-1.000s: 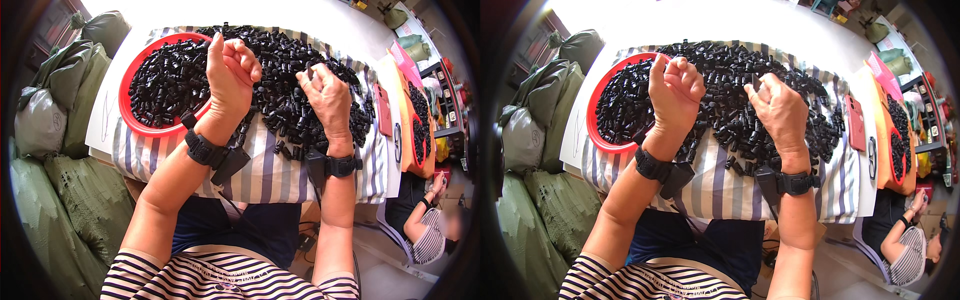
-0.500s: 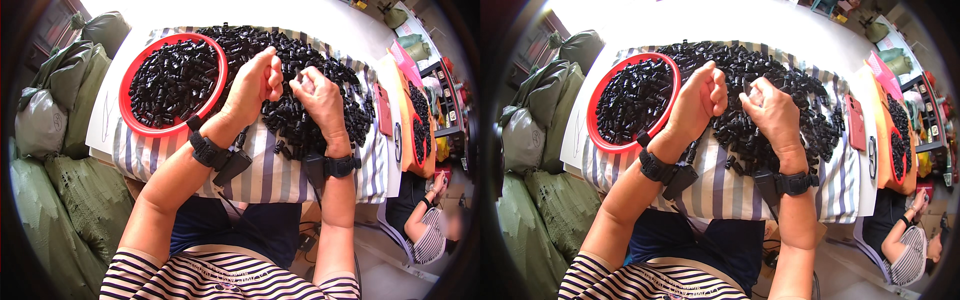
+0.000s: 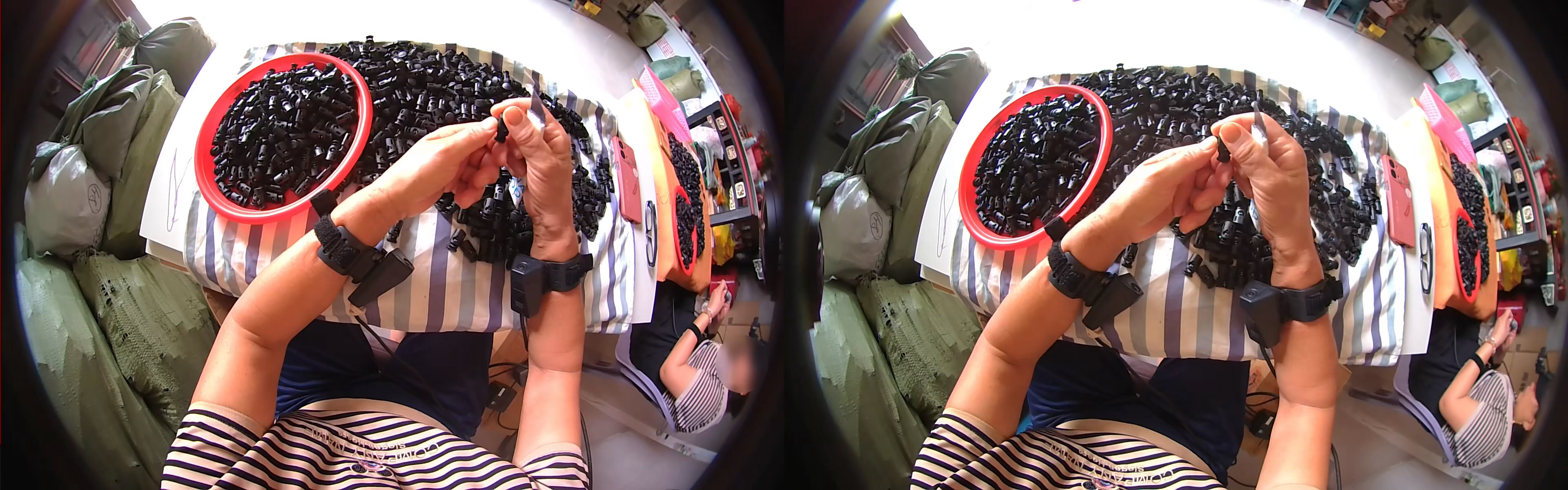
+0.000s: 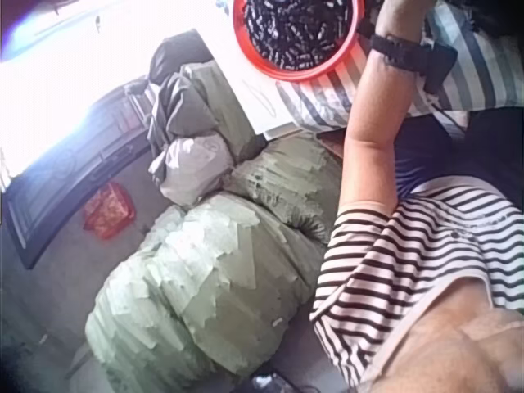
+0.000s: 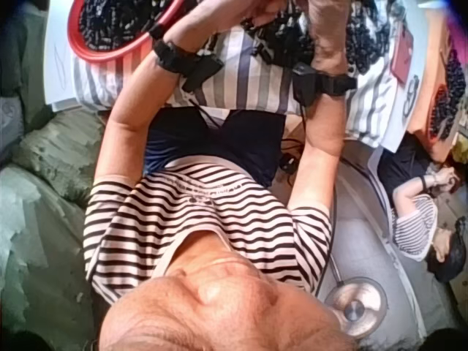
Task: The recorder is sorting and assembling small black plastic components at a table.
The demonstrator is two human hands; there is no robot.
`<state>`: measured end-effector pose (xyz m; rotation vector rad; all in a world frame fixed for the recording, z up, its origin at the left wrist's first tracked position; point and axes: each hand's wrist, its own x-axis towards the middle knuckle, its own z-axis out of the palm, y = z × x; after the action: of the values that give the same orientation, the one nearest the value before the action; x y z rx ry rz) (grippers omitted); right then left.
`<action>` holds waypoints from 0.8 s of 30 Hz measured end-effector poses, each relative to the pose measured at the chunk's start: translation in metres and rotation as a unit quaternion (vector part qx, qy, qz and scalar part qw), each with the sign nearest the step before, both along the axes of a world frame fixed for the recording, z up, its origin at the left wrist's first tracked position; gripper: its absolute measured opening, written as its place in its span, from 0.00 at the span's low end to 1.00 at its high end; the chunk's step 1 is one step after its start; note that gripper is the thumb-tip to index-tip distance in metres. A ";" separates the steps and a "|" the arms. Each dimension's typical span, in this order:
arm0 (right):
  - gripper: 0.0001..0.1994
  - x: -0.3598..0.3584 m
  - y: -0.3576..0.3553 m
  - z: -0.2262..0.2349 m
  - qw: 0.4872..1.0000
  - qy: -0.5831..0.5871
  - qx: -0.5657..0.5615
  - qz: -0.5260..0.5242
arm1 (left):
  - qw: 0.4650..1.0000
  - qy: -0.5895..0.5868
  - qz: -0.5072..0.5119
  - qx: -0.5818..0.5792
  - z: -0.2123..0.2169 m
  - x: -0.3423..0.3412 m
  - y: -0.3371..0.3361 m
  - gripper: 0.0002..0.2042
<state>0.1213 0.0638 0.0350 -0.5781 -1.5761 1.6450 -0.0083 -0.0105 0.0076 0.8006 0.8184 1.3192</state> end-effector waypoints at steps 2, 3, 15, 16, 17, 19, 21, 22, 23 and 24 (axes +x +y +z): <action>0.11 -0.001 0.000 -0.001 1.000 -0.003 -0.007 0.002 | 1.000 -0.015 -0.015 0.012 -0.003 -0.002 0.000 0.19; 0.11 -0.002 0.001 -0.002 1.000 -0.006 -0.013 0.003 | 0.999 -0.048 -0.023 0.005 -0.004 -0.003 0.000 0.19; 0.10 -0.001 0.009 -0.010 0.999 -0.031 0.011 0.025 | 0.998 -0.053 0.012 0.013 -0.009 -0.003 0.003 0.18; 0.10 0.000 0.010 -0.011 0.999 -0.032 0.011 0.023 | 0.998 -0.054 0.022 0.017 -0.009 -0.003 0.003 0.18; 0.09 0.000 0.010 -0.012 0.999 -0.031 0.020 0.023 | 0.998 -0.055 0.020 0.017 -0.009 -0.003 0.004 0.18; 0.09 -0.001 0.008 -0.011 0.999 -0.029 0.028 0.023 | 0.998 -0.058 0.008 0.012 -0.007 -0.003 0.004 0.19; 0.09 -0.002 0.002 -0.007 1.000 -0.014 -0.005 0.002 | 0.998 -0.065 -0.007 0.003 -0.004 -0.003 0.003 0.19; 0.09 -0.001 0.002 -0.007 1.000 -0.014 -0.005 0.002 | 0.997 -0.073 -0.024 -0.005 -0.003 -0.002 0.002 0.19; 0.09 0.001 0.004 -0.006 1.000 -0.024 0.002 0.006 | 0.998 -0.057 -0.019 0.005 -0.002 -0.001 0.002 0.20; 0.09 0.002 0.005 -0.006 0.999 -0.033 0.009 0.010 | 0.998 -0.057 -0.019 0.005 -0.001 -0.001 0.001 0.20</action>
<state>0.1234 0.0687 0.0289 -0.6152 -1.6479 1.6399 -0.0094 -0.0092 0.0062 0.7384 0.7024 1.3244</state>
